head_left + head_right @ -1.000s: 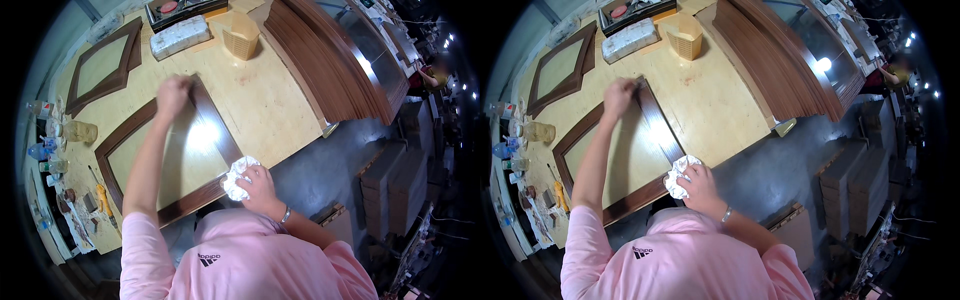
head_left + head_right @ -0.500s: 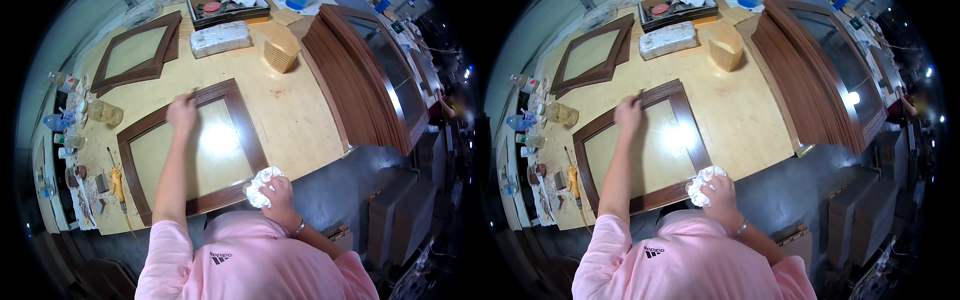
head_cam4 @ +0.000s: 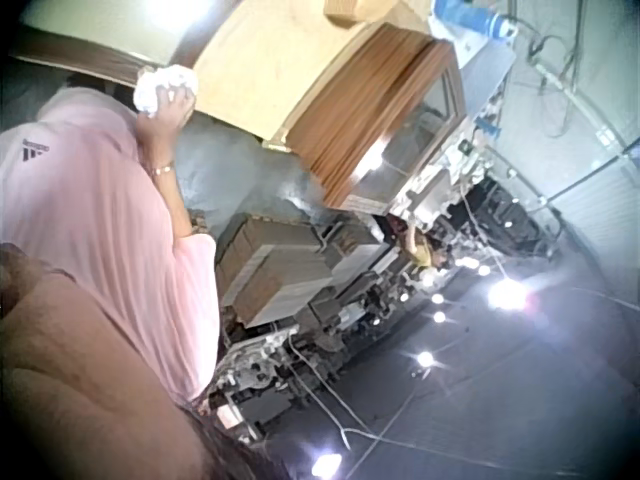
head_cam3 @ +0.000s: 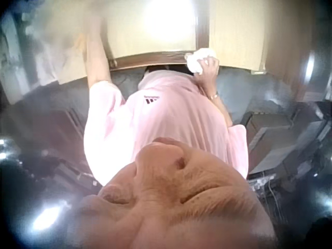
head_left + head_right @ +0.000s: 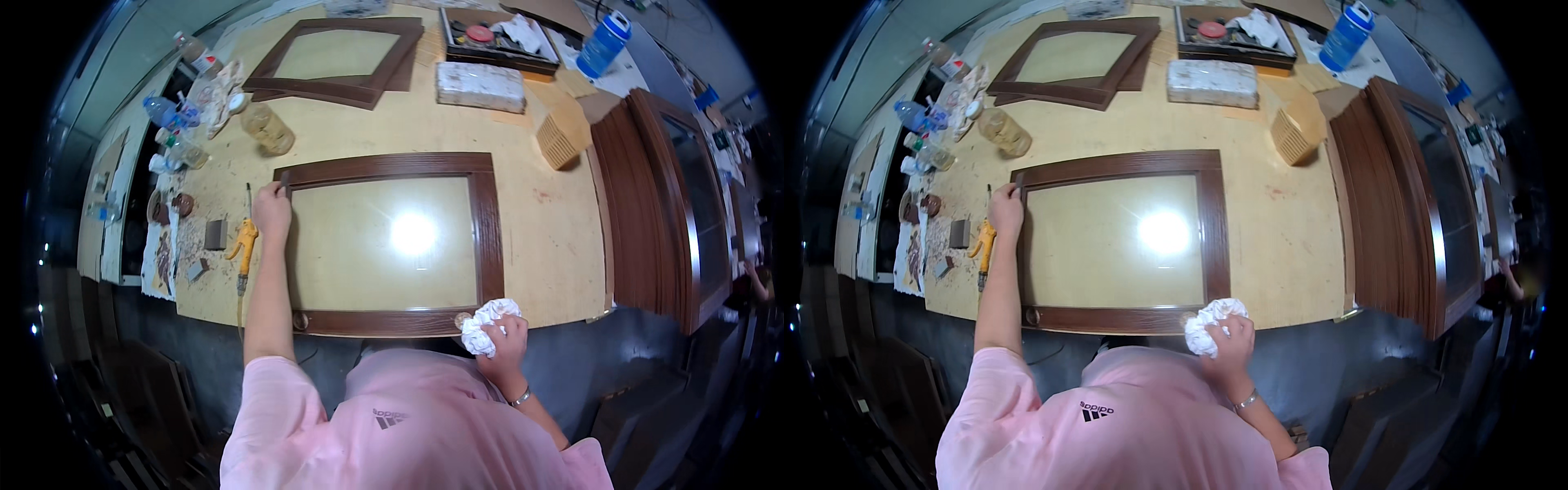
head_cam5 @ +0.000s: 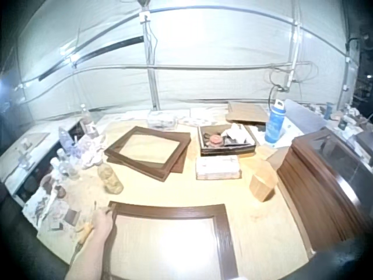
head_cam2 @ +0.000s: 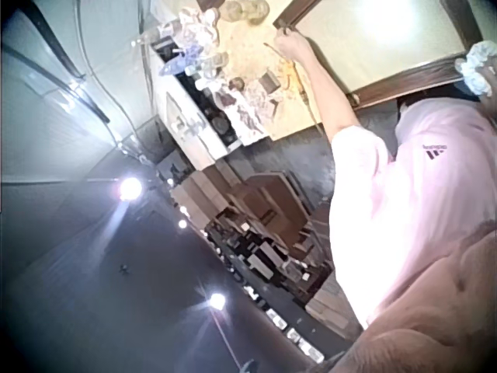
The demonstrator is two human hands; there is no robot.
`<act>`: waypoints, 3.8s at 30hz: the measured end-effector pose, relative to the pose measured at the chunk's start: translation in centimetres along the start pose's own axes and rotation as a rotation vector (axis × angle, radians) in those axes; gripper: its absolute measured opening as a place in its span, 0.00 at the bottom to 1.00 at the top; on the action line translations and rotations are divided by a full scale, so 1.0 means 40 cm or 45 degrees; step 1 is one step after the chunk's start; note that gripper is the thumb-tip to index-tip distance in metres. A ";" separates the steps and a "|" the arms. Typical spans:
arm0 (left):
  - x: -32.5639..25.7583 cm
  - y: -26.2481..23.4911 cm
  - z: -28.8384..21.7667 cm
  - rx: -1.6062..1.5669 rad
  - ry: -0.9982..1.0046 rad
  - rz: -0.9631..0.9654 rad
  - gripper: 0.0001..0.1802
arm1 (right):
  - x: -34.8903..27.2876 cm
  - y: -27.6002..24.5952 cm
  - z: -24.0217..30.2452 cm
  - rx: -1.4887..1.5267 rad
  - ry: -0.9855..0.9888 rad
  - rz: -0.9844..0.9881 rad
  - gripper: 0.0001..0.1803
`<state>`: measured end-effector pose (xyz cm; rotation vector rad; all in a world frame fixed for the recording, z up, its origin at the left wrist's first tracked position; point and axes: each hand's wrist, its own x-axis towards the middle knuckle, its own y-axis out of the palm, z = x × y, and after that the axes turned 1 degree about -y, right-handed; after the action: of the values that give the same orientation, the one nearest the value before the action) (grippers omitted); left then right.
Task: The person wipes glass panels in wooden frames with a cloth and a sanding block, then handles a textured wooden piece.
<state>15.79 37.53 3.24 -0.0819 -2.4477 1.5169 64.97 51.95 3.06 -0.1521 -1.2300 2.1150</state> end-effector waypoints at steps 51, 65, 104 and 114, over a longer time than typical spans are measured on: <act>-0.460 -0.447 0.153 -0.204 0.451 1.201 0.29 | 0.245 0.125 0.006 -0.140 0.199 -0.498 0.16; -0.472 -0.405 0.008 0.006 0.712 1.455 0.29 | 0.272 0.065 -0.062 -0.470 0.226 -0.367 0.23; 0.048 -0.128 0.343 -0.076 0.686 0.228 0.30 | 0.325 0.099 0.094 -0.383 0.234 -0.838 0.21; -0.205 -0.333 -0.039 -0.721 0.905 0.415 0.18 | 0.399 0.154 0.479 0.193 -0.176 -0.426 0.37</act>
<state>25.24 31.35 14.15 -0.9776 -2.2137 0.6429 41.77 45.65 12.18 0.2544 -1.0810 1.9376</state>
